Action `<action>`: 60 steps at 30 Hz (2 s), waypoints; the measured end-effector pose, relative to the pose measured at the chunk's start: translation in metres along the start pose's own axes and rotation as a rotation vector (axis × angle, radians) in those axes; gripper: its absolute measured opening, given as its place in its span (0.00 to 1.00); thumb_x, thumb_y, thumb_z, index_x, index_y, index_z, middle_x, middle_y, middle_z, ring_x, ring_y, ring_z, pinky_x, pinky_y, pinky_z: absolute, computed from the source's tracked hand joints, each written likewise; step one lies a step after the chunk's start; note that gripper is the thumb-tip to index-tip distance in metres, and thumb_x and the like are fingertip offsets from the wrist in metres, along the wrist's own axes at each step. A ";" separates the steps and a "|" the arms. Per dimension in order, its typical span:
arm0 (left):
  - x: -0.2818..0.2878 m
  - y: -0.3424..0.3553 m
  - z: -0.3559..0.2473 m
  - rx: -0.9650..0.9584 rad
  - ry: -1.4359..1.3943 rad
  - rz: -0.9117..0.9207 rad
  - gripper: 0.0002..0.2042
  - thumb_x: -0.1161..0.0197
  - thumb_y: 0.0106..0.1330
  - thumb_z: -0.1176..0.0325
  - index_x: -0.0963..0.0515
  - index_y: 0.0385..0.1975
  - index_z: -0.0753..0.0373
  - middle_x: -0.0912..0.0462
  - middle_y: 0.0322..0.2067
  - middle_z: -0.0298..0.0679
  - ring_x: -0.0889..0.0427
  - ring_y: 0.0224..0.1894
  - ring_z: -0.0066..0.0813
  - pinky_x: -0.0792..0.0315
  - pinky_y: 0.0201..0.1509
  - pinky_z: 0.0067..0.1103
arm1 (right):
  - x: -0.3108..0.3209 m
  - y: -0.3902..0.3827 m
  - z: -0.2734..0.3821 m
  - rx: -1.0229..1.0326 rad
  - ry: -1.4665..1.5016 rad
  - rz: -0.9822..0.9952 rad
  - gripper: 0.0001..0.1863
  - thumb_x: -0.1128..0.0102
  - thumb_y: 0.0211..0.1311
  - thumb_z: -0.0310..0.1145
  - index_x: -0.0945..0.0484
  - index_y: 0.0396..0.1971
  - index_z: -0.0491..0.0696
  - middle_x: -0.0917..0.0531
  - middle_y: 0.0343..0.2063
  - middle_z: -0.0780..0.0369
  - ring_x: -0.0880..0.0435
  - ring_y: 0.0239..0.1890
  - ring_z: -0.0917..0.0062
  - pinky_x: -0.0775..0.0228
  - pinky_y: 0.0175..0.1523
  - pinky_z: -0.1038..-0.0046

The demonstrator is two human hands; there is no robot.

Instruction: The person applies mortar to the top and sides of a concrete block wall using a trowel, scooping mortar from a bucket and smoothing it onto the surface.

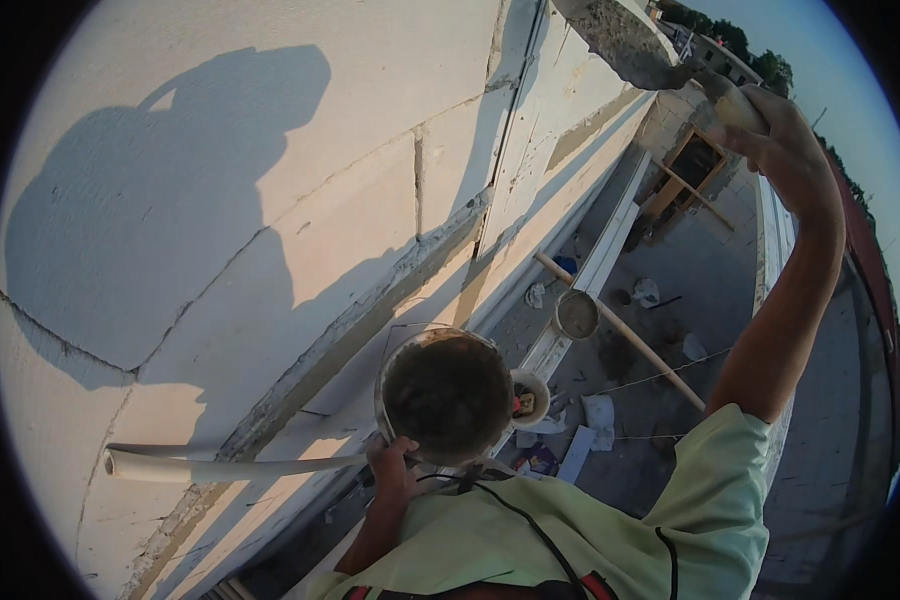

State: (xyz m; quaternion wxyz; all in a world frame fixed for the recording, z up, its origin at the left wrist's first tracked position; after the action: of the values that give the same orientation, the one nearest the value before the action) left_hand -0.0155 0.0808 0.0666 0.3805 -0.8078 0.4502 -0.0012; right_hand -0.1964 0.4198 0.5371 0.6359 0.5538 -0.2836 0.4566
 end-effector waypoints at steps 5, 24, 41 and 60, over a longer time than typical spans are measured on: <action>0.004 -0.001 -0.011 -0.006 0.019 0.021 0.09 0.41 0.45 0.81 0.24 0.28 0.69 0.24 0.23 0.36 0.26 0.23 0.27 0.31 0.31 0.23 | -0.080 -0.092 0.025 -0.017 0.255 0.213 0.23 0.28 0.43 0.39 0.19 0.39 0.42 0.18 0.28 0.58 0.18 0.31 0.71 0.29 0.42 0.68; 0.022 -0.015 -0.024 -0.104 0.160 0.100 0.07 0.40 0.45 0.81 0.25 0.25 0.66 0.24 0.22 0.35 0.27 0.22 0.23 0.33 0.28 0.19 | -0.333 -0.303 0.096 0.552 -0.374 0.333 0.11 0.41 0.47 0.31 0.20 0.31 0.42 0.22 0.26 0.61 0.21 0.31 0.72 0.33 0.33 0.73; 0.019 -0.021 -0.033 -0.159 0.140 0.196 0.08 0.41 0.47 0.82 0.24 0.28 0.67 0.23 0.24 0.35 0.25 0.24 0.23 0.31 0.30 0.20 | -0.321 -0.323 0.103 0.593 -0.378 0.381 0.11 0.43 0.52 0.33 0.23 0.33 0.42 0.23 0.27 0.60 0.22 0.31 0.71 0.32 0.35 0.70; 0.017 -0.044 -0.027 -0.376 0.343 0.218 0.16 0.39 0.46 0.77 0.23 0.38 0.70 0.25 0.27 0.31 0.29 0.28 0.20 0.32 0.34 0.19 | -0.298 -0.273 0.065 0.583 -0.192 0.666 0.05 0.36 0.45 0.31 0.16 0.24 0.48 0.16 0.25 0.58 0.14 0.33 0.66 0.25 0.32 0.63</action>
State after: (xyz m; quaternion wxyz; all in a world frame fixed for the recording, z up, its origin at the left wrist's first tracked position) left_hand 0.0166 0.0654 0.1072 0.1398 -0.7991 0.5846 -0.0134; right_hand -0.0688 0.2862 0.1724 0.2426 0.6282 -0.3635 0.6437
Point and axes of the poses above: each hand's wrist, its own y-axis towards the middle knuckle, its own x-axis out of the back of the hand, z = x × y, the point moved 2 cm from there along y, towards the middle knuckle
